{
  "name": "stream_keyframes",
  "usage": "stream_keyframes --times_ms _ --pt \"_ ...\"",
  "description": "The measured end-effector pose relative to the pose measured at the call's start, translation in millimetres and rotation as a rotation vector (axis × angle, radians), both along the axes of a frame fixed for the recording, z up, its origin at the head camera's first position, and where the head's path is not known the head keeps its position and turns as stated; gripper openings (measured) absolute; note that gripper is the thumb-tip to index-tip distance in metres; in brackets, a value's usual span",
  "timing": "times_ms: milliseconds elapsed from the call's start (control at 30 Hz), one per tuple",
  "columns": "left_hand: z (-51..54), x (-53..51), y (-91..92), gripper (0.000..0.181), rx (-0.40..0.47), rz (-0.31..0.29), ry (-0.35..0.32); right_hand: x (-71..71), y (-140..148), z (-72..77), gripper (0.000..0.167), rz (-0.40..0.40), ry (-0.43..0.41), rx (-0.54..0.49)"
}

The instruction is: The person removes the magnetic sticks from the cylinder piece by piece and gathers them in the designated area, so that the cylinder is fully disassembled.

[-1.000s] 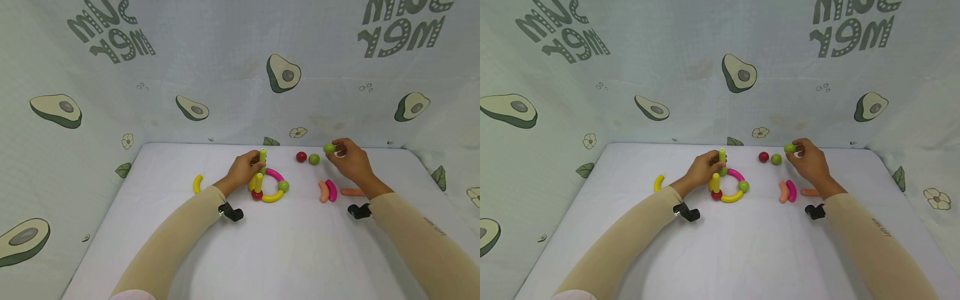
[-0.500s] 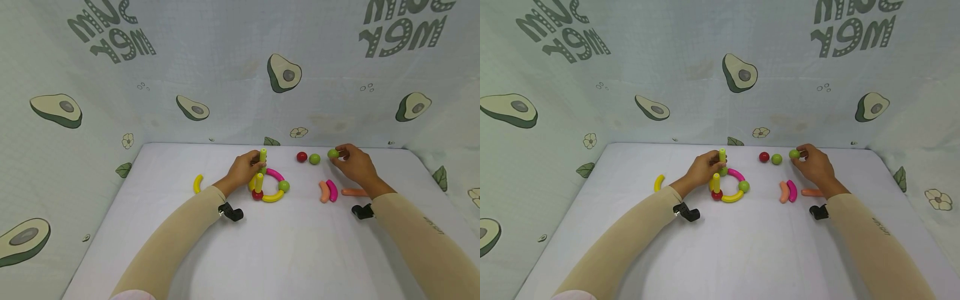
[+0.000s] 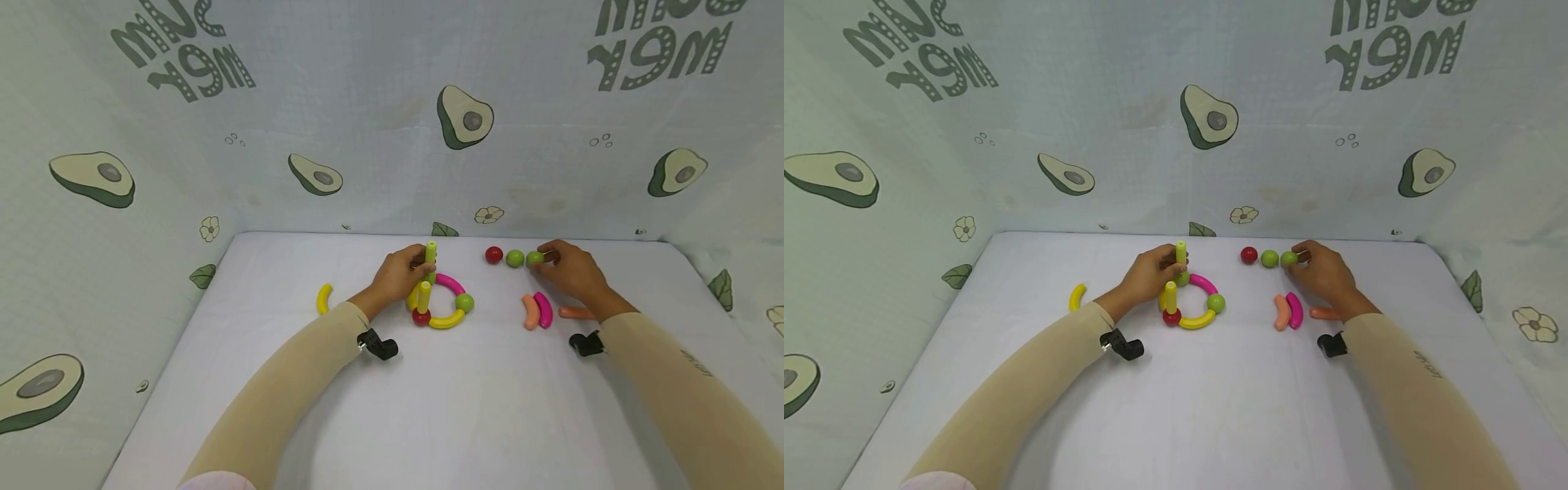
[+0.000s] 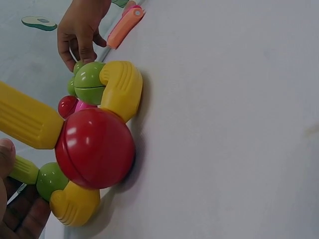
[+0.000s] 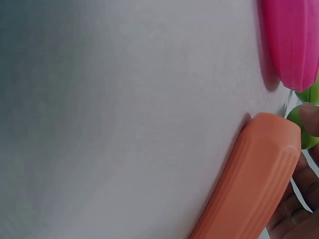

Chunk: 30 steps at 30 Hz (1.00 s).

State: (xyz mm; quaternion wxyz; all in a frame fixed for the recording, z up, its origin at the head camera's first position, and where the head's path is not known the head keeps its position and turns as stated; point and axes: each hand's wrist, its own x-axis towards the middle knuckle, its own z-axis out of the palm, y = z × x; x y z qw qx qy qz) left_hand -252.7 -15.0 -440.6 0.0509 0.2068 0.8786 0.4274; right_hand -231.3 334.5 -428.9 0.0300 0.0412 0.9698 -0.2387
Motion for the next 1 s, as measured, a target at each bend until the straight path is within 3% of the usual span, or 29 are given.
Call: stream_keyframes --times_ms 467,667,900,1000 --pt "-3.1 1.6 -1.9 0.039 -0.004 0.023 -0.041 1.0 -3 3.3 0.059 -0.032 -0.046 0.004" --pt "-9.2 3.3 -7.2 0.056 0.017 0.051 -0.034 7.1 -3 7.8 0.066 -0.024 0.05 -0.024" --pt "-5.1 11.5 -18.7 0.04 -0.011 0.114 0.069 21.5 -22 22.5 0.057 -0.009 0.158 -0.093" --pt "-4.2 18.8 -24.6 0.033 -0.005 0.138 0.078 29.4 -37 28.8 0.053 0.033 0.176 -0.111"
